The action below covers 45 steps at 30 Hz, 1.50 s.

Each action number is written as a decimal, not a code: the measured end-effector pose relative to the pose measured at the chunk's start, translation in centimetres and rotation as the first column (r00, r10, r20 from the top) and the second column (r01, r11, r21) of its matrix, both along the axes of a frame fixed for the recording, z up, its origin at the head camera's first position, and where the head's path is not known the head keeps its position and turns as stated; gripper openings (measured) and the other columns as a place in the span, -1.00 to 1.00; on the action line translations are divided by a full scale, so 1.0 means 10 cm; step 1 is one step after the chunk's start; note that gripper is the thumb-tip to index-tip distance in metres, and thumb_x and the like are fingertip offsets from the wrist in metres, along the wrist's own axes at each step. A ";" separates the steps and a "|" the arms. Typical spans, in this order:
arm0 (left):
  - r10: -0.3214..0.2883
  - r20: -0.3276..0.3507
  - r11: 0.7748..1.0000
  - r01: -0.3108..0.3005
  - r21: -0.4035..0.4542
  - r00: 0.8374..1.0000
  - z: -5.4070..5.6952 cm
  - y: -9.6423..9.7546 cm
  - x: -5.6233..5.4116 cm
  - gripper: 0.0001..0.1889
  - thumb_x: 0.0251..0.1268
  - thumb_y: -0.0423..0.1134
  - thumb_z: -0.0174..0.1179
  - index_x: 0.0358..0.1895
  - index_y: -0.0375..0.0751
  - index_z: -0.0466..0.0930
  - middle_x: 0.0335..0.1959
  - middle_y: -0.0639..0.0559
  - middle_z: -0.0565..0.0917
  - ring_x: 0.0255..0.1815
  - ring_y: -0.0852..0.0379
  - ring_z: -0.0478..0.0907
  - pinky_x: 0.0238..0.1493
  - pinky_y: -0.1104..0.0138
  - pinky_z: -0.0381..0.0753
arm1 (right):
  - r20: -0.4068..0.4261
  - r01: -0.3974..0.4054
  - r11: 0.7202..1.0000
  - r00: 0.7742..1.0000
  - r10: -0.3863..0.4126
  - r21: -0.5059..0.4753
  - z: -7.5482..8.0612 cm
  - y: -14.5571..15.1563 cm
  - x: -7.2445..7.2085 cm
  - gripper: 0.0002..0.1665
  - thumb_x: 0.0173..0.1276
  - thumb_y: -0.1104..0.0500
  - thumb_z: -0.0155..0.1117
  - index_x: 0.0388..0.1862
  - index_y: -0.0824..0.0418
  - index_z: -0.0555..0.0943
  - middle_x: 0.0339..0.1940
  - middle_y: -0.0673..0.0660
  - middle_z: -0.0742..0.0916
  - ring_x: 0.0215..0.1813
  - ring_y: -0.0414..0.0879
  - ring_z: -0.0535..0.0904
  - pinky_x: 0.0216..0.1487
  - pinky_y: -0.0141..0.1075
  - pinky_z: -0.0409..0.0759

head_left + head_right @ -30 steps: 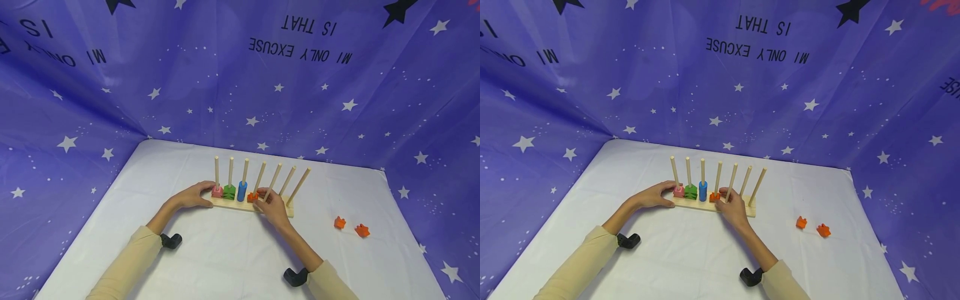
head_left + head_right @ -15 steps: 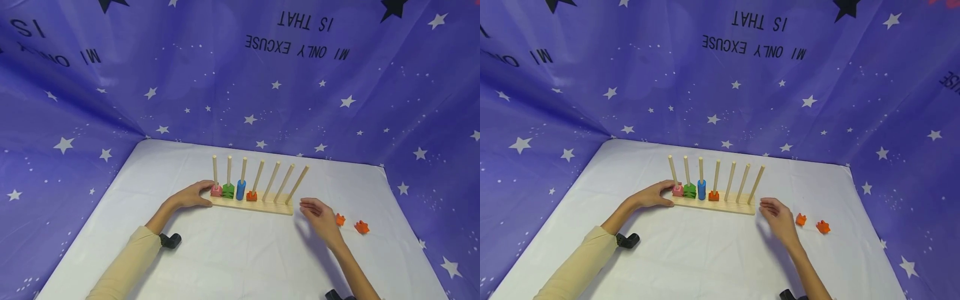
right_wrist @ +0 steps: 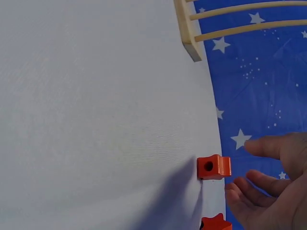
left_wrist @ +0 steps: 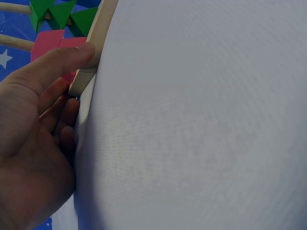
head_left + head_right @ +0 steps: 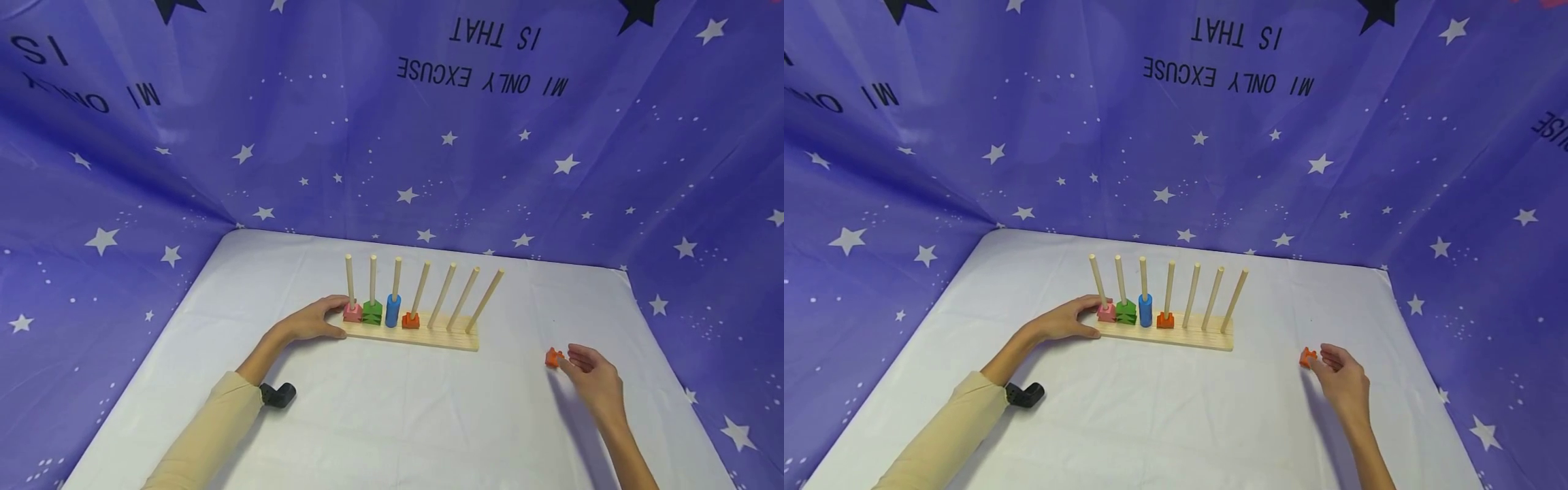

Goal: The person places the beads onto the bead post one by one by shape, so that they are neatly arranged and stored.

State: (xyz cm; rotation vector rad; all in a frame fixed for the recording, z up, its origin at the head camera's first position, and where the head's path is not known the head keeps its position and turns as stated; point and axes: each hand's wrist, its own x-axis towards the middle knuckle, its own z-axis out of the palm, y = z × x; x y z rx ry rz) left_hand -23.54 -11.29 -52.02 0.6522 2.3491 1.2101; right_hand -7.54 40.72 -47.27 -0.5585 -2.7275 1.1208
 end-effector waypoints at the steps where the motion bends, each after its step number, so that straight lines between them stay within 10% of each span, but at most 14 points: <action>1: -0.001 -0.001 1.000 0.001 -0.002 1.000 0.00 0.00 0.00 -0.15 0.13 -0.17 0.47 0.47 -0.31 0.28 0.47 -0.30 0.28 0.50 -0.27 0.13 0.50 -0.12 -0.01 | 0.020 -0.003 1.000 1.000 0.003 0.011 -0.01 0.00 0.00 -0.40 0.39 0.03 0.36 0.25 0.40 0.54 0.09 0.37 0.69 -0.18 -0.43 0.58 -0.29 -0.61 0.48; 8: -0.001 -0.008 1.000 0.001 -0.015 1.000 0.00 -0.01 -0.01 -0.15 0.13 -0.16 0.46 0.48 -0.30 0.28 0.48 -0.30 0.27 0.52 -0.27 0.10 0.50 -0.13 -0.03 | 0.062 0.003 0.999 0.998 -0.006 0.044 -0.13 -0.05 -0.05 -0.35 0.31 0.00 0.42 0.21 0.41 0.56 0.05 0.39 0.70 0.05 0.26 0.65 -0.25 -0.43 0.50; 23: 0.005 0.002 1.000 -0.005 -0.004 1.000 -0.01 -0.01 0.00 -0.14 0.13 -0.17 0.47 0.48 -0.32 0.26 0.47 -0.30 0.28 0.50 -0.25 0.15 0.51 -0.10 0.00 | -0.021 -0.026 0.995 0.999 0.028 0.092 -0.27 -0.20 -0.26 -0.55 0.31 0.16 0.38 0.11 0.37 0.63 -0.10 0.33 0.74 -0.09 0.14 0.65 -0.19 -0.38 0.50; 28: 0.000 -0.006 1.000 0.000 -0.010 1.000 0.00 0.00 0.01 -0.13 0.14 -0.17 0.47 0.49 -0.33 0.25 0.48 -0.30 0.27 0.50 -0.25 0.14 0.51 -0.09 0.00 | -0.145 -0.015 1.000 0.989 0.016 0.012 -0.22 -0.30 -0.29 -0.62 0.32 0.21 0.39 0.10 0.28 0.66 -0.05 0.27 0.76 -0.14 -0.31 0.63 -0.17 -0.61 0.48; 32: 0.002 -0.007 1.000 -0.003 -0.017 1.000 0.01 0.00 0.01 -0.14 0.14 -0.17 0.46 0.49 -0.32 0.25 0.48 -0.30 0.26 0.51 -0.26 0.13 0.51 -0.10 0.00 | -0.311 -0.081 0.988 0.950 0.036 -0.131 -0.08 -0.44 -0.30 -0.62 0.27 0.39 0.38 0.09 0.35 0.65 -0.03 0.27 0.74 -0.14 -0.51 0.58 -0.13 -0.65 0.54; 39: 0.005 0.001 1.000 -0.005 -0.013 1.000 0.02 0.00 0.01 -0.13 0.15 -0.16 0.46 0.49 -0.35 0.23 0.48 -0.32 0.25 0.50 -0.27 0.13 0.50 -0.10 0.01 | -0.470 -0.198 0.948 0.881 0.060 -0.251 0.36 -0.72 -0.31 -0.59 0.24 0.51 0.36 0.09 0.41 0.63 -0.11 -0.03 0.71 -0.12 -0.28 0.65 -0.07 -0.55 0.60; 45: 0.008 0.005 1.000 -0.008 -0.008 1.000 0.01 0.00 0.01 -0.13 0.14 -0.16 0.46 0.49 -0.33 0.25 0.48 -0.31 0.26 0.49 -0.26 0.16 0.50 -0.11 0.02 | -0.601 -0.408 0.885 0.773 0.203 -0.225 0.75 -1.05 -0.35 -0.60 0.26 0.57 0.29 0.10 0.49 0.60 -0.08 0.09 0.71 -0.08 -0.18 0.67 0.01 -0.48 0.61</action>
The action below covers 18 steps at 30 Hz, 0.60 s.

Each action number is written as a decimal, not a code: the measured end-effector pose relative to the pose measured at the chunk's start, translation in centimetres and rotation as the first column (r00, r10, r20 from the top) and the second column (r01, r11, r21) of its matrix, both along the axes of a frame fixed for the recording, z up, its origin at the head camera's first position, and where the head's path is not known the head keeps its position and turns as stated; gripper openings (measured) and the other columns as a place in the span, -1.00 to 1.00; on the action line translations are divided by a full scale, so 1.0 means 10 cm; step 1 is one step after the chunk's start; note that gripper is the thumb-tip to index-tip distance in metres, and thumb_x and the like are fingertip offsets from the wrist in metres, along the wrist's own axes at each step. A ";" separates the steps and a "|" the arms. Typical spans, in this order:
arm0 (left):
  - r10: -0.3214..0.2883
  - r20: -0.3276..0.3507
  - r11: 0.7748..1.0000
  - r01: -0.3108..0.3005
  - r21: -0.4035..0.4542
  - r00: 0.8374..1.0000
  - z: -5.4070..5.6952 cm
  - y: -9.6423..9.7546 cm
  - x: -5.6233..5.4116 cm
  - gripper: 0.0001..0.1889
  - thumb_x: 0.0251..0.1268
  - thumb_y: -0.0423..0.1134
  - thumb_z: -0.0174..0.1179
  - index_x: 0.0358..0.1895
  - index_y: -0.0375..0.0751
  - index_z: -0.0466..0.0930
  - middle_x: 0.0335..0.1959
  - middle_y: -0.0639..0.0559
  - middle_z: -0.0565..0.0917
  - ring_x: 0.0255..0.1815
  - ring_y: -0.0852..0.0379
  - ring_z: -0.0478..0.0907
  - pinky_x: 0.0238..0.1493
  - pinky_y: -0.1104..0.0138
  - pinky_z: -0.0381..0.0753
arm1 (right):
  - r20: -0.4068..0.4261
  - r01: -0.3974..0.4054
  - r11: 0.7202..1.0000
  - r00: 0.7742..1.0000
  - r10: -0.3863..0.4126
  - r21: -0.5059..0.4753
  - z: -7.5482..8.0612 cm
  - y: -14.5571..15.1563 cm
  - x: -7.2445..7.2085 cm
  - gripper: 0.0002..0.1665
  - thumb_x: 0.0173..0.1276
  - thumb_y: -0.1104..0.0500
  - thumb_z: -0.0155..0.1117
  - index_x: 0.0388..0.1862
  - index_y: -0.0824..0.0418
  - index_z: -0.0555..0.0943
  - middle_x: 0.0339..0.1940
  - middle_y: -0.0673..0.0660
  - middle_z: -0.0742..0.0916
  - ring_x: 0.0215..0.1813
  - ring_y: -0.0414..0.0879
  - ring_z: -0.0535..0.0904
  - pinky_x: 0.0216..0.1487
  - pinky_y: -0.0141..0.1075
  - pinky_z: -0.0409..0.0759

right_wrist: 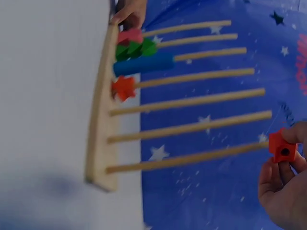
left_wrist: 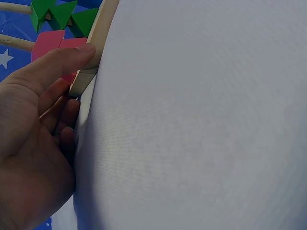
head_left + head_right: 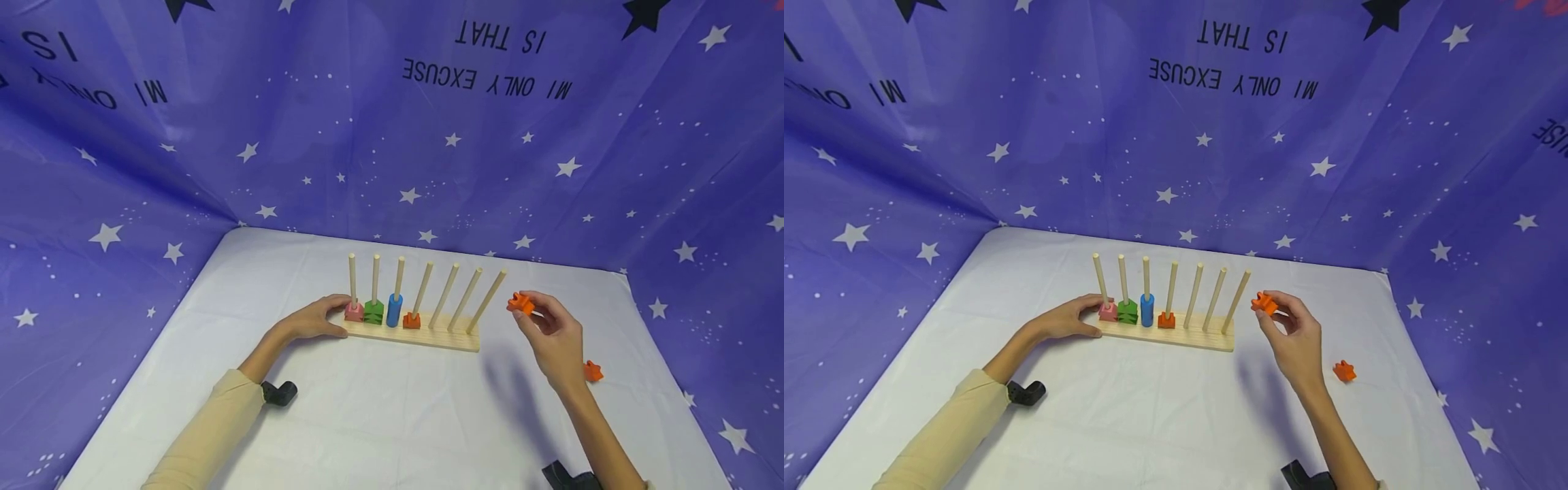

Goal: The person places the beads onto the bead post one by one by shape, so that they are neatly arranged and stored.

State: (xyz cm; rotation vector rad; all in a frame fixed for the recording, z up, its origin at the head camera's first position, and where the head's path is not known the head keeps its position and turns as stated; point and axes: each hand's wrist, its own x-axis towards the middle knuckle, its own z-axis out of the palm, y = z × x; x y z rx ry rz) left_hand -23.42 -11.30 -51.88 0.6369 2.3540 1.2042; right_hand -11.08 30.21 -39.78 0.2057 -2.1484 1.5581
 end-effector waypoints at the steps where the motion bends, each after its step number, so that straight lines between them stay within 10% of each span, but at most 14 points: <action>1: 0.000 -0.001 1.000 0.000 -0.004 1.000 0.00 0.00 0.00 -0.14 0.14 -0.16 0.46 0.49 -0.32 0.25 0.48 -0.31 0.26 0.49 -0.26 0.16 0.50 -0.11 0.02 | -0.032 -0.038 0.999 0.999 0.038 0.007 0.05 -0.05 -0.02 -0.59 0.26 0.57 0.28 0.11 0.51 0.59 -0.06 0.11 0.71 -0.06 -0.18 0.67 0.03 -0.48 0.60; 9: 0.006 0.002 1.000 -0.006 -0.013 1.000 -0.01 0.00 0.01 -0.13 0.14 -0.16 0.46 0.49 -0.31 0.25 0.49 -0.30 0.25 0.50 -0.25 0.14 0.50 -0.11 0.01 | -0.098 -0.207 0.976 0.972 0.213 0.065 0.33 -0.49 -0.26 -0.58 0.28 0.56 0.28 0.14 0.53 0.58 0.01 0.32 0.65 0.02 -0.15 0.65 0.14 -0.39 0.58; 18: -0.001 -0.004 1.000 0.001 -0.007 1.000 0.00 0.00 0.01 -0.14 0.15 -0.18 0.46 0.49 -0.33 0.25 0.48 -0.30 0.25 0.48 -0.25 0.18 0.50 -0.09 0.05 | -0.087 -0.190 0.971 0.975 0.203 0.143 0.44 -0.78 -0.44 -0.57 0.26 0.50 0.36 0.14 0.43 0.62 -0.05 0.25 0.68 -0.02 -0.02 0.65 0.05 -0.39 0.63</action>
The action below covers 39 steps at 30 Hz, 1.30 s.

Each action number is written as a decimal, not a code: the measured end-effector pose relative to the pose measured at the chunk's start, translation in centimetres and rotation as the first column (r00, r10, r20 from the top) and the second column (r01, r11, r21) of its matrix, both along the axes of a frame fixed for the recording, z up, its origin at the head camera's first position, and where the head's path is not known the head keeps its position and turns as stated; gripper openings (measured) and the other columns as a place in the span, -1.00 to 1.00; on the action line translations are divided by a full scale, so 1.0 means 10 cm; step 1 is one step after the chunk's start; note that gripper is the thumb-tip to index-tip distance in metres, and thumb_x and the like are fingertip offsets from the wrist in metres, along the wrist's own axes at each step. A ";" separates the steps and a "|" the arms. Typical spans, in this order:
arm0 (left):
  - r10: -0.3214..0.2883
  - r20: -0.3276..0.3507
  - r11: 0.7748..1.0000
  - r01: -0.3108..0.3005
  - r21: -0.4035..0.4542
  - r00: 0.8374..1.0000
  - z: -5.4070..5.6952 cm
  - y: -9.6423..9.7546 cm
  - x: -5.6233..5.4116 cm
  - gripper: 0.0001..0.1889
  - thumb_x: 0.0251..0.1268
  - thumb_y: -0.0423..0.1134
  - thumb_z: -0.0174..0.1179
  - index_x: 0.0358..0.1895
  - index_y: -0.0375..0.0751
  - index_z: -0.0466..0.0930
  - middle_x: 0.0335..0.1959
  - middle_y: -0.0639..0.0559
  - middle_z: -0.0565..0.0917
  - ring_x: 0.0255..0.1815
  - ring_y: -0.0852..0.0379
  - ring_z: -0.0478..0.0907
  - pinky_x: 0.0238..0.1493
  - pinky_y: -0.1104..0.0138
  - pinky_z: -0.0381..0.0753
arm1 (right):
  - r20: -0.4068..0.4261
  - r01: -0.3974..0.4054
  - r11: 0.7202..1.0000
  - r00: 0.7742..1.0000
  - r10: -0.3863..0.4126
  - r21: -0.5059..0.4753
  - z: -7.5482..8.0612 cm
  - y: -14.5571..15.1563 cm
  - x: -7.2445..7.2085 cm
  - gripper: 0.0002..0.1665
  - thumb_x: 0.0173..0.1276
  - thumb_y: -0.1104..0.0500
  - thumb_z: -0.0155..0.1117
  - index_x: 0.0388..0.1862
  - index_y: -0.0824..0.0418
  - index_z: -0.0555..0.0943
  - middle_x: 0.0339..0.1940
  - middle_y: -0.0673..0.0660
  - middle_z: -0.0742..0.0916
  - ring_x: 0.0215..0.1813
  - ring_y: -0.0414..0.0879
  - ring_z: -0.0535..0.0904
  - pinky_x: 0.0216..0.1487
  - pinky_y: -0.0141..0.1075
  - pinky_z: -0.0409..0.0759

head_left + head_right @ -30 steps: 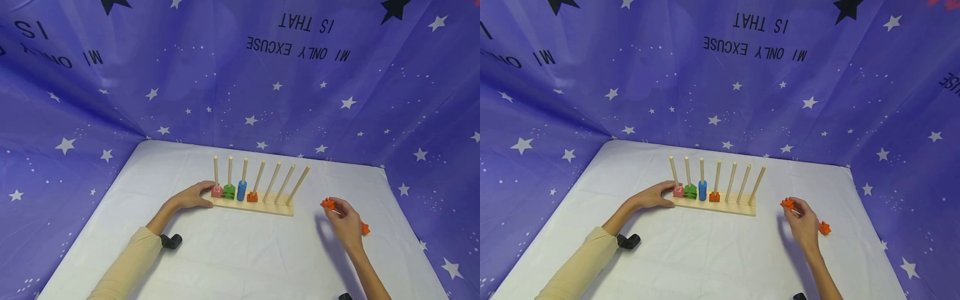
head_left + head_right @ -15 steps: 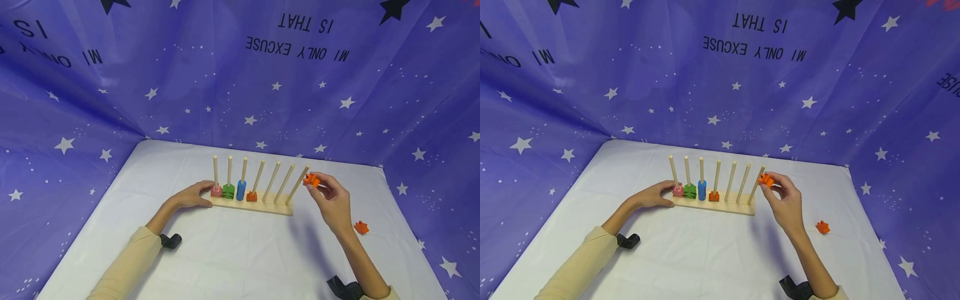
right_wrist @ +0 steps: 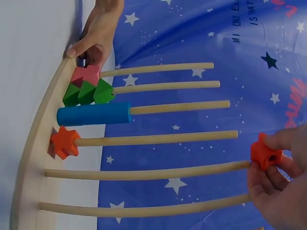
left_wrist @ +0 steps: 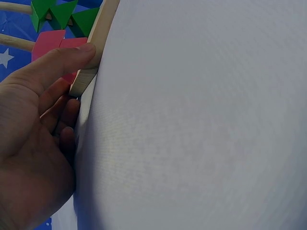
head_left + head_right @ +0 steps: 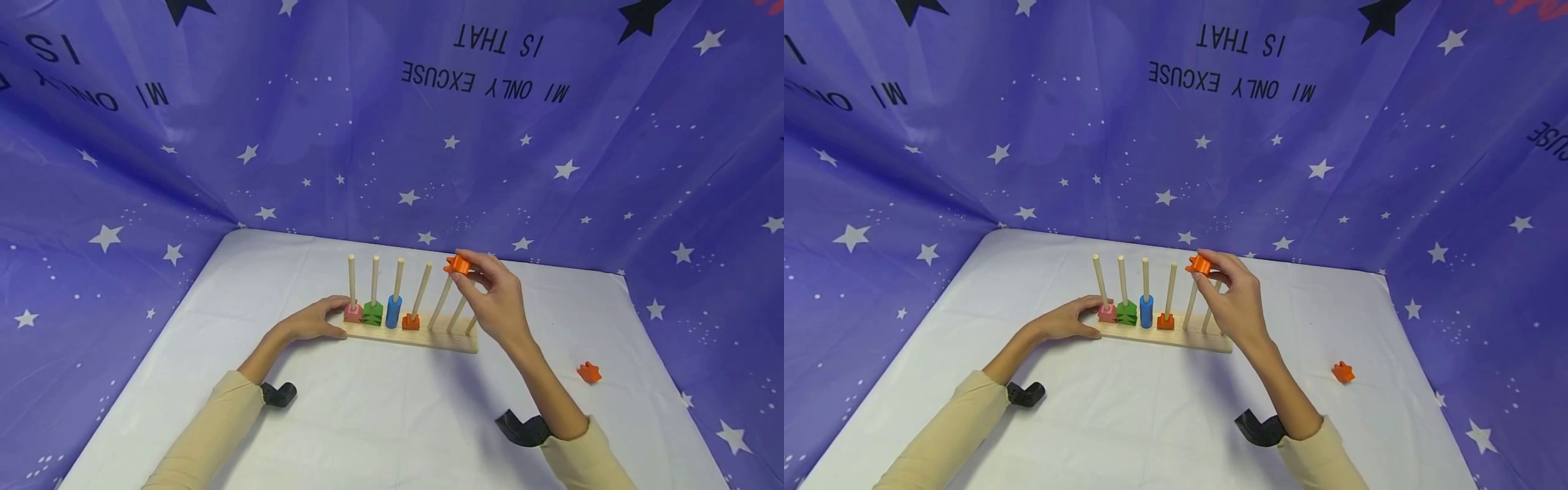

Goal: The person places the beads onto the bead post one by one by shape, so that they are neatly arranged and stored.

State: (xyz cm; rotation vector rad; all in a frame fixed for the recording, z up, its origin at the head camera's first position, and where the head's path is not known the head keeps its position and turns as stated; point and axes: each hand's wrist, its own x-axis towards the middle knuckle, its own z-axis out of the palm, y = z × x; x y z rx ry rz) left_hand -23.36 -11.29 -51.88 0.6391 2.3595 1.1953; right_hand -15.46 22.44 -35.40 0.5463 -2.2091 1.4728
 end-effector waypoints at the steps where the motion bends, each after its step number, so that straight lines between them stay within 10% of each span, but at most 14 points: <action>1: 0.000 0.001 1.000 0.000 0.003 1.000 0.00 0.00 0.00 -0.14 0.15 -0.18 0.46 0.49 -0.33 0.25 0.48 -0.31 0.25 0.48 -0.25 0.18 0.50 -0.09 0.05 | -0.008 0.011 1.000 1.000 -0.011 0.020 0.01 -0.02 -0.01 -0.58 0.25 0.49 0.37 0.12 0.42 0.62 -0.05 0.24 0.70 -0.04 -0.02 0.65 0.03 -0.41 0.63; 19: -0.005 0.001 1.000 0.005 -0.001 1.000 0.00 0.01 -0.01 -0.13 0.14 -0.16 0.46 0.48 -0.34 0.24 0.48 -0.32 0.26 0.50 -0.27 0.15 0.49 -0.12 0.02 | -0.050 0.123 0.937 0.992 -0.113 0.326 0.06 -0.21 -0.14 -0.57 0.24 0.34 0.45 0.12 0.29 0.67 -0.09 0.18 0.72 -0.03 0.06 0.62 -0.18 -0.11 0.51; 30: -0.011 -0.001 1.000 0.011 -0.001 1.000 0.00 0.00 -0.02 -0.13 0.14 -0.17 0.45 0.48 -0.36 0.23 0.48 -0.32 0.26 0.49 -0.28 0.16 0.49 -0.12 0.03 | 0.115 0.002 0.999 0.993 -0.007 0.047 -0.08 -0.28 -0.23 -0.56 0.31 0.39 0.38 0.17 0.37 0.58 -0.03 0.26 0.70 -0.08 0.04 0.61 -0.11 -0.43 0.56; 39: -0.008 -0.007 1.000 0.008 -0.004 1.000 0.00 -0.01 -0.02 -0.14 0.13 -0.18 0.45 0.48 -0.33 0.25 0.47 -0.31 0.26 0.49 -0.27 0.15 0.50 -0.11 0.02 | 0.209 0.026 0.996 0.978 -0.007 -0.085 -0.24 -0.34 -0.24 -0.51 0.27 0.37 0.43 0.16 0.35 0.52 0.00 0.26 0.66 0.01 0.07 0.59 0.11 -0.24 0.59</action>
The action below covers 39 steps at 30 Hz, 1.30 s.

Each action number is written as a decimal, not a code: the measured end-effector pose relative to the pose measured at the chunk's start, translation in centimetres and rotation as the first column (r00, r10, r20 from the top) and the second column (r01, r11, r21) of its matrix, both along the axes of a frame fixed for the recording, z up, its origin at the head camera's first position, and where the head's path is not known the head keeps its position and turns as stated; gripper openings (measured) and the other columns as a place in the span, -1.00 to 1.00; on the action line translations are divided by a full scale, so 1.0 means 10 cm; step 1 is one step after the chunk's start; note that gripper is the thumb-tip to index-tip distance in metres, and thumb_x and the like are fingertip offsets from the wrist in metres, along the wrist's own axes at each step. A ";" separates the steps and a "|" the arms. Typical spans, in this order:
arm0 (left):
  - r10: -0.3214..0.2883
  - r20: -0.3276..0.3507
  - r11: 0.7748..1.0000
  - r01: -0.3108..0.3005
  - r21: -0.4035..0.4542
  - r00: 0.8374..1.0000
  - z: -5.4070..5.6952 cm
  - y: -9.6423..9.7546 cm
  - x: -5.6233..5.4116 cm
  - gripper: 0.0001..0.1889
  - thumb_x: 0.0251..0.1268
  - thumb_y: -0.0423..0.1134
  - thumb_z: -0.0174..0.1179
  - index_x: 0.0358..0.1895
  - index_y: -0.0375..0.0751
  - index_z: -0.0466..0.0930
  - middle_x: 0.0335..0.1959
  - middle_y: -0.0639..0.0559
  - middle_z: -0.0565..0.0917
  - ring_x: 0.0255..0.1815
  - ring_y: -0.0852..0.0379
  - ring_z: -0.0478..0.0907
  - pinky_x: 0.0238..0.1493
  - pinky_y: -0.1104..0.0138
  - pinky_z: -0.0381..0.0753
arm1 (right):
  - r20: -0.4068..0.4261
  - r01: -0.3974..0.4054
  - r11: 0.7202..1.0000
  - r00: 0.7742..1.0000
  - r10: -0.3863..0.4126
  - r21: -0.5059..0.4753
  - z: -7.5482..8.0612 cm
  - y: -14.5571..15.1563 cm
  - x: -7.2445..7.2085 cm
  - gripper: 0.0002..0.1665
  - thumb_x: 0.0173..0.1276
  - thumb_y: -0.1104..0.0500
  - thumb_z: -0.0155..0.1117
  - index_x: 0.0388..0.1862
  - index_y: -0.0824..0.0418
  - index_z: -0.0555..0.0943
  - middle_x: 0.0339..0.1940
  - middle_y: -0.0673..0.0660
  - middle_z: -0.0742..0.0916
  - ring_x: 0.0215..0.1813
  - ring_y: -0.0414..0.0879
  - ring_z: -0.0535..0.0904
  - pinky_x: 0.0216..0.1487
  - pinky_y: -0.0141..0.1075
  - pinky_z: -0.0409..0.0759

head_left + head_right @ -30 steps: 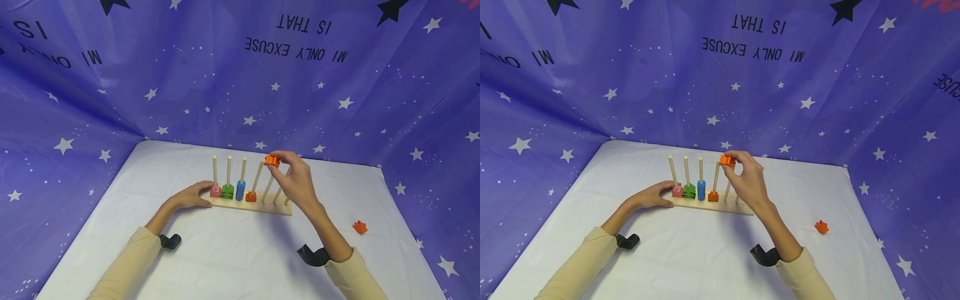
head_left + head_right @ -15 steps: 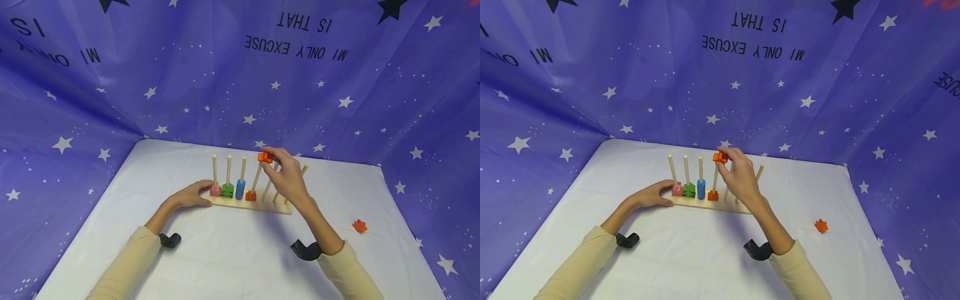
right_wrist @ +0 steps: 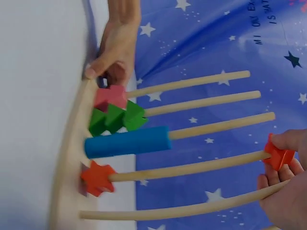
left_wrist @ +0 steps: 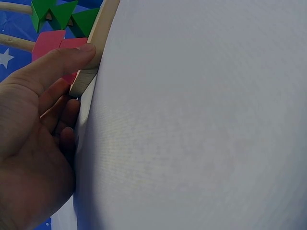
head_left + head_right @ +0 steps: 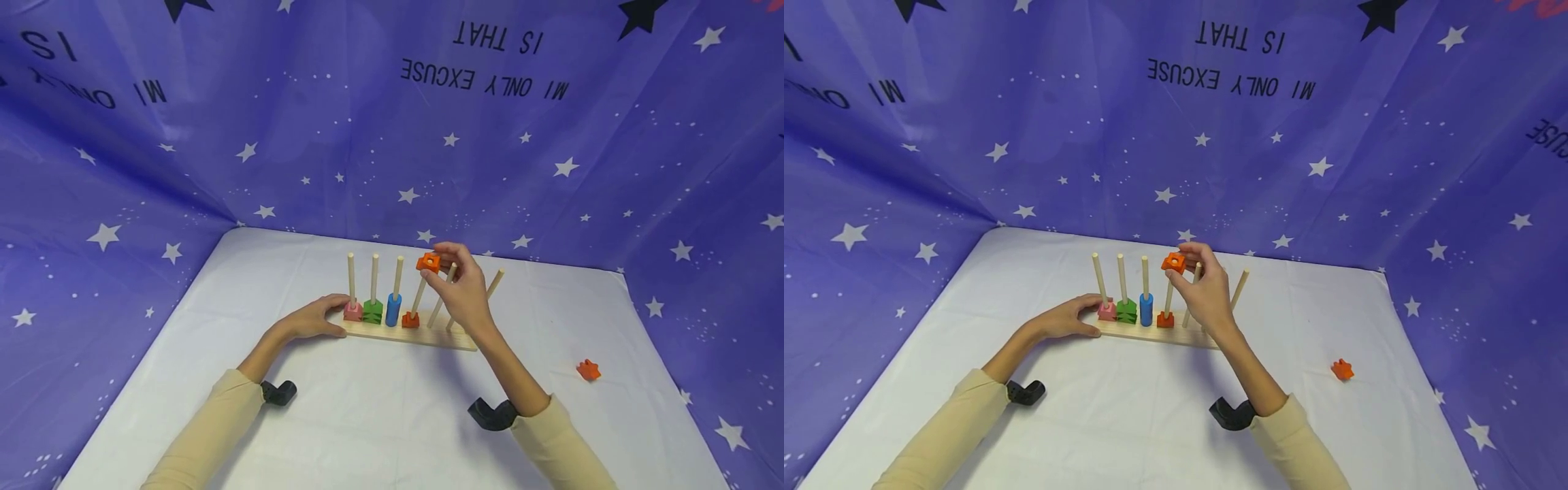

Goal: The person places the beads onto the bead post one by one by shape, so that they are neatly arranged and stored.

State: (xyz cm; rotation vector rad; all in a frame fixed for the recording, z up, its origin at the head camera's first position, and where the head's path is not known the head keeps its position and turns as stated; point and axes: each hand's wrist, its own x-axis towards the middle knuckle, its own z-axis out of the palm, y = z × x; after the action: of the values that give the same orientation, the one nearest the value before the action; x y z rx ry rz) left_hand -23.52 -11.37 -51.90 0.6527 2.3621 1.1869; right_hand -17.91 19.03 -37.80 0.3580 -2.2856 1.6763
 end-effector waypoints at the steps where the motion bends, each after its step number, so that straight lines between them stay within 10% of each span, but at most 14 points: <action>1: 0.001 0.000 1.000 -0.001 0.000 1.000 0.00 0.00 0.00 -0.14 0.13 -0.17 0.45 0.48 -0.33 0.25 0.47 -0.31 0.26 0.49 -0.27 0.16 0.49 -0.11 0.02 | 0.010 0.005 1.000 1.000 -0.005 -0.019 -0.03 0.00 0.00 -0.51 0.27 0.37 0.43 0.16 0.34 0.52 -0.01 0.25 0.65 0.01 0.06 0.59 0.11 -0.25 0.59; 10: -0.004 0.001 1.000 0.004 0.006 1.000 0.01 0.01 -0.01 -0.15 0.12 -0.20 0.46 0.48 -0.33 0.26 0.48 -0.32 0.25 0.50 -0.28 0.14 0.50 -0.12 0.01 | 0.198 0.029 0.993 0.980 -0.006 -0.116 -0.60 -0.01 0.01 -0.60 0.26 0.38 0.43 0.05 0.41 0.54 0.00 0.29 0.67 0.09 0.13 0.59 0.24 0.02 0.52; 19: -0.003 -0.006 1.000 0.003 0.000 1.000 0.02 0.02 0.00 -0.14 0.11 -0.18 0.46 0.48 -0.35 0.26 0.48 -0.33 0.25 0.50 -0.29 0.12 0.50 -0.13 0.00 | 0.347 0.041 0.993 0.938 -0.001 -0.108 -1.16 0.00 -0.02 -0.65 0.25 0.45 0.36 0.02 0.37 0.57 -0.09 0.20 0.70 0.04 0.09 0.60 0.01 -0.29 0.58; 32: 0.001 0.006 1.000 -0.001 0.000 1.000 -0.02 0.02 0.00 -0.14 0.12 -0.18 0.46 0.48 -0.32 0.26 0.49 -0.31 0.24 0.50 -0.27 0.14 0.50 -0.11 0.00 | 0.364 -0.065 0.995 0.927 0.086 -0.070 -1.11 0.35 0.30 -0.34 0.33 0.45 0.29 0.40 0.45 0.37 0.36 0.41 0.49 0.41 0.25 0.37 0.44 -0.03 0.30; 39: 0.006 0.008 1.000 -0.006 0.005 1.000 0.00 0.02 0.00 -0.14 0.11 -0.19 0.46 0.48 -0.31 0.27 0.48 -0.31 0.25 0.51 -0.27 0.12 0.51 -0.11 -0.03 | 0.231 0.013 0.993 0.972 -0.040 0.120 -0.98 1.04 0.64 -0.59 0.34 0.41 0.33 0.15 0.50 0.56 0.10 0.41 0.67 0.16 0.23 0.60 0.22 -0.20 0.56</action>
State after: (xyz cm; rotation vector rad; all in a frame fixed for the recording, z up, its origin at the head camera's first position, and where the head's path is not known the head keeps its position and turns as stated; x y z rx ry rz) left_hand -23.53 -11.17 -51.85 0.6418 2.3561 1.1967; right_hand -11.50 29.40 -47.55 0.1602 -2.5536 1.6516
